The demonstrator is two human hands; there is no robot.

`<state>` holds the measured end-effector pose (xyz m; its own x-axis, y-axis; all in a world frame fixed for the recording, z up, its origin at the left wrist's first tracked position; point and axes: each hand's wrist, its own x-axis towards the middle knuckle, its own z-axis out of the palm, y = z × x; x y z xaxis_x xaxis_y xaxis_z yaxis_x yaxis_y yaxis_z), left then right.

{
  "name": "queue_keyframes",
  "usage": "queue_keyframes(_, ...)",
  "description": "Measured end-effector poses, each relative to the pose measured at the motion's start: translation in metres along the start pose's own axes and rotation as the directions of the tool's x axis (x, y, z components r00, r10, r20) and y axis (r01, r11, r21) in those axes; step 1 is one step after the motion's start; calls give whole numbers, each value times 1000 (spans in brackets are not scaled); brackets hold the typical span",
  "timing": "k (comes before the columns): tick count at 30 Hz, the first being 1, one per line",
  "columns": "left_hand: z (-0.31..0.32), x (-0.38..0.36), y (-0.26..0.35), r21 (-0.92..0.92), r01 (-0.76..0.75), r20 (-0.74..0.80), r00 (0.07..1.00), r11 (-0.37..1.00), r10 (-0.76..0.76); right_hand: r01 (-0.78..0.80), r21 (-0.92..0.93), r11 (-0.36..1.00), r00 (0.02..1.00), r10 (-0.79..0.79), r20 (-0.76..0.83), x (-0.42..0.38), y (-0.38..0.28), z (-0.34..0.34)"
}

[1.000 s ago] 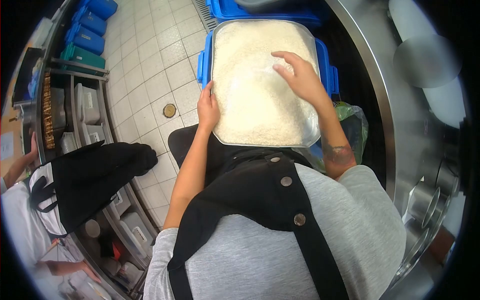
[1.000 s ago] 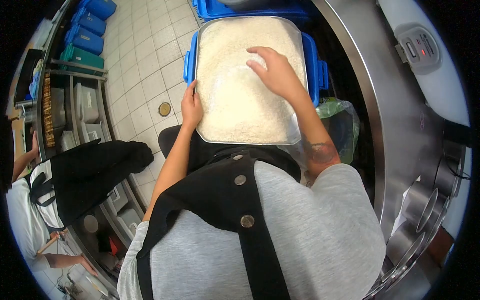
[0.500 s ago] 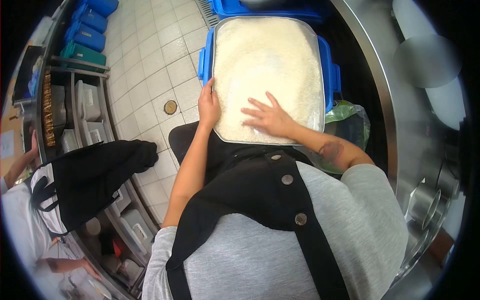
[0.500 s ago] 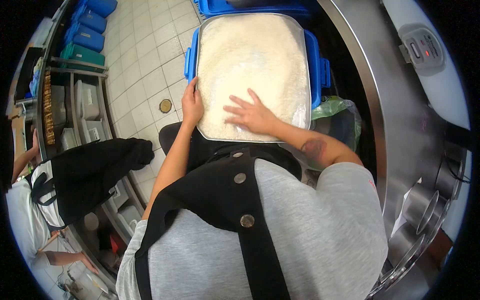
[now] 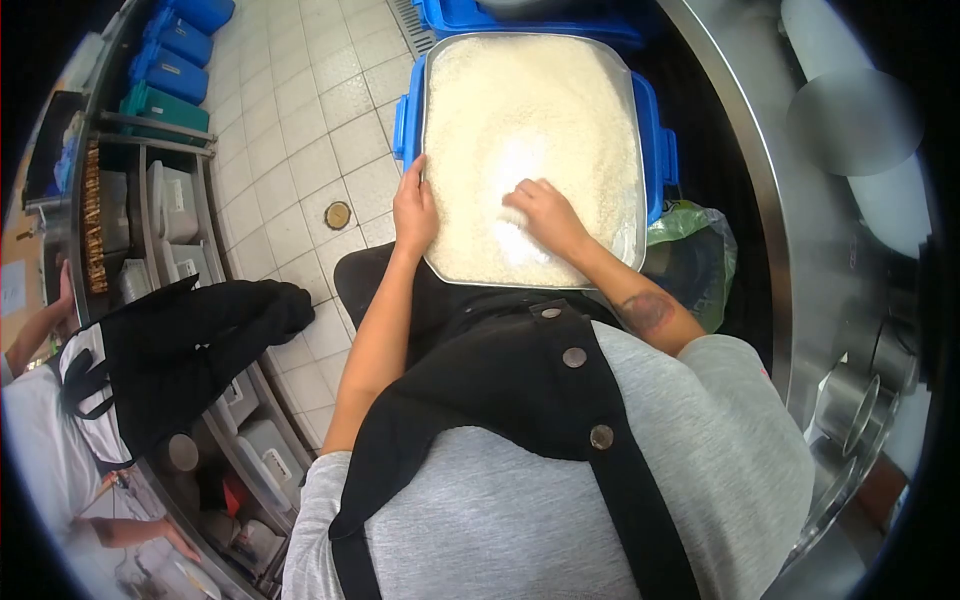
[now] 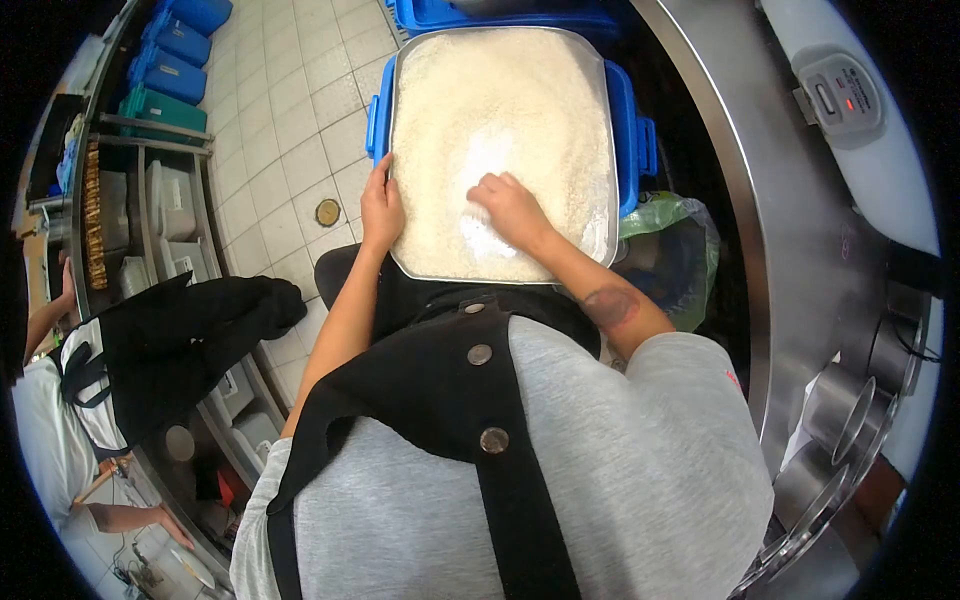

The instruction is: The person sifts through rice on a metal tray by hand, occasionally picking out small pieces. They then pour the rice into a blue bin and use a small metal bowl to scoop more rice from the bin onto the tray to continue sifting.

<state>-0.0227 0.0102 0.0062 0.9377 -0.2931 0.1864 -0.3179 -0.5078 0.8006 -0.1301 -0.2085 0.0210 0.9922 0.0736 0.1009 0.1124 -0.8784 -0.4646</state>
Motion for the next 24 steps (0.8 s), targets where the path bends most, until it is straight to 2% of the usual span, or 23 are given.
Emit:
queue_keyframes(1, 0, 0, -1, -3, -9, -4, 1000, 1000, 9, -6, 129, 992, 992, -10, 122, -5, 0, -4)
queue_keyframes(2, 0, 1, -1, -5, -18, -7, 1000, 1000, 18, -6, 130, 991, 992, -10, 125, -3, 2, -9)
queue_keyframes(4, 1, 1, -4, -1, -28, -9, 1000, 1000, 28, -145, 252, 957, 987, 156, -24, 5, 2, -26)
queue_keyframes(5, 1, 2, -5, 4, -40, -13, 999, 999, 40, -274, 303, 913, 958, 285, 8, 14, -9, -50)
queue_keyframes(6, 1, 2, -6, 4, -40, -13, 999, 999, 40, -274, 303, 913, 958, 285, 8, 22, -14, -67)
queue_keyframes(8, 2, 3, -7, -4, -36, -16, 999, 999, 36, -348, 552, 757, 930, 354, 101, 39, -15, -91)
queue_keyframes(9, 2, 3, -6, -5, -38, -16, 999, 999, 38, -348, 551, 758, 930, 355, 99, 42, -14, -99)
queue_keyframes(11, 1, 3, -5, -3, -21, -12, 1000, 1000, 21, -131, 604, 786, 984, 178, -17, 44, -11, -110)
queue_keyframes(12, 0, 3, -5, -2, -18, -16, 1000, 1000, 18, -130, 604, 786, 985, 173, -14, 43, -12, -116)
queue_keyframes(15, -1, 4, -3, -11, -18, -6, 1000, 1000, 18, -78, 518, 851, 993, 114, -37, 24, -12, -122)
queue_keyframes(17, -1, 6, -2, -7, -8, -1, 1000, 1000, 8, -98, 293, 951, 993, 113, -35, 2, -2, -103)
queue_keyframes(18, 1, 7, -4, -7, -9, 5, 1000, 1000, 9, -103, 294, 950, 992, 118, -35, -11, -2, -96)
queue_keyframes(20, 3, 9, -8, 3, -13, -11, 1000, 1000, 13, -142, -63, 988, 990, 143, 8, -39, -6, -83)
queue_keyframes(22, 2, 11, -7, -7, 13, 6, 1000, 1000, -13, -170, -19, 985, 983, 171, 75, -60, -4, -67)
queue_keyframes(24, 2, 11, -7, -14, 39, 23, 999, 999, -39, -59, -118, 991, 984, 78, 162, -73, -3, -53)
